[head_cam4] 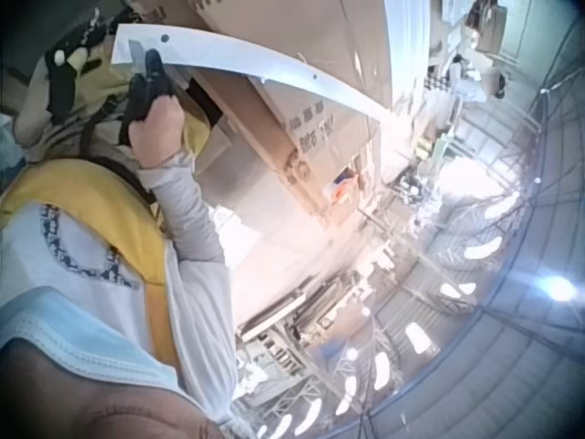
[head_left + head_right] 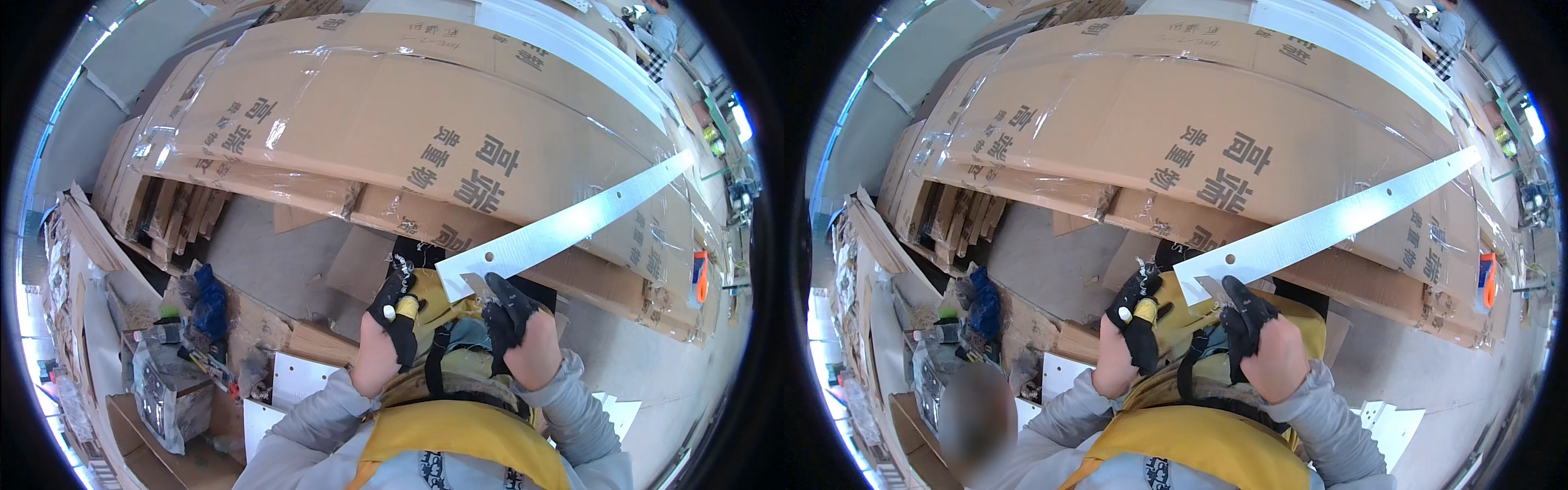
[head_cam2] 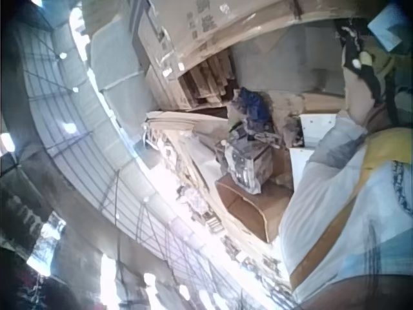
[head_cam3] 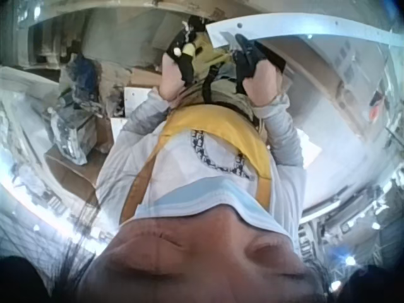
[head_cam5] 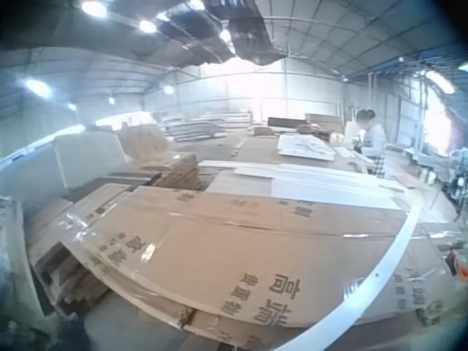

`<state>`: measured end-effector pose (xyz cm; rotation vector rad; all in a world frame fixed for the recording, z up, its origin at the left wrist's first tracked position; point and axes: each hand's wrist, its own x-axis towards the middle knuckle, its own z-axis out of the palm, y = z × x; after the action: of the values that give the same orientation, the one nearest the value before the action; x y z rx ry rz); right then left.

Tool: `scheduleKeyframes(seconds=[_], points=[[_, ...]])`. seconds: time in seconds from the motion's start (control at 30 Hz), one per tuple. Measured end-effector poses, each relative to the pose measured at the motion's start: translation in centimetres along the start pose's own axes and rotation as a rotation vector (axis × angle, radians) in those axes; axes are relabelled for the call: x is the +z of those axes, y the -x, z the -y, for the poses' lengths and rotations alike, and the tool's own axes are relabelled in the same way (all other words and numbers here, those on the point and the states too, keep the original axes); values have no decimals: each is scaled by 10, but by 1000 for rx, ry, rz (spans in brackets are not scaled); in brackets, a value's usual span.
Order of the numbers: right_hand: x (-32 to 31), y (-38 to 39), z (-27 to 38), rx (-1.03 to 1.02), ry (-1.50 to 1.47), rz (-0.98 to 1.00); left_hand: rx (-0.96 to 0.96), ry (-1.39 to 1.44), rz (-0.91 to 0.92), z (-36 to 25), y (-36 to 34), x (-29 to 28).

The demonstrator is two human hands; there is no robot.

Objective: The person removes a white panel from a cardboard box, wipes its surface with a cloth, and places it on a workbench. The person then picks up another white panel and wipes it with the cloth as well.

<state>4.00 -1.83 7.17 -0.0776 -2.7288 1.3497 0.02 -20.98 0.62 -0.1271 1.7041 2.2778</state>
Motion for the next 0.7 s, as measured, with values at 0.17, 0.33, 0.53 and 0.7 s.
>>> scheduleKeyframes(seconds=[0.17,0.33,0.53,0.7], points=[[6,24,-6,-11,29,86,529,-622,-42,-21,-8,-27],[13,15,1,-186,125,138,391,-503,259,-39,7,-14],[21,23,3,-145,132,243,205,-132,183,-39,17,9],[-2,22,-12,-53,-8,167,172,-165,43,-40,-18,-32]])
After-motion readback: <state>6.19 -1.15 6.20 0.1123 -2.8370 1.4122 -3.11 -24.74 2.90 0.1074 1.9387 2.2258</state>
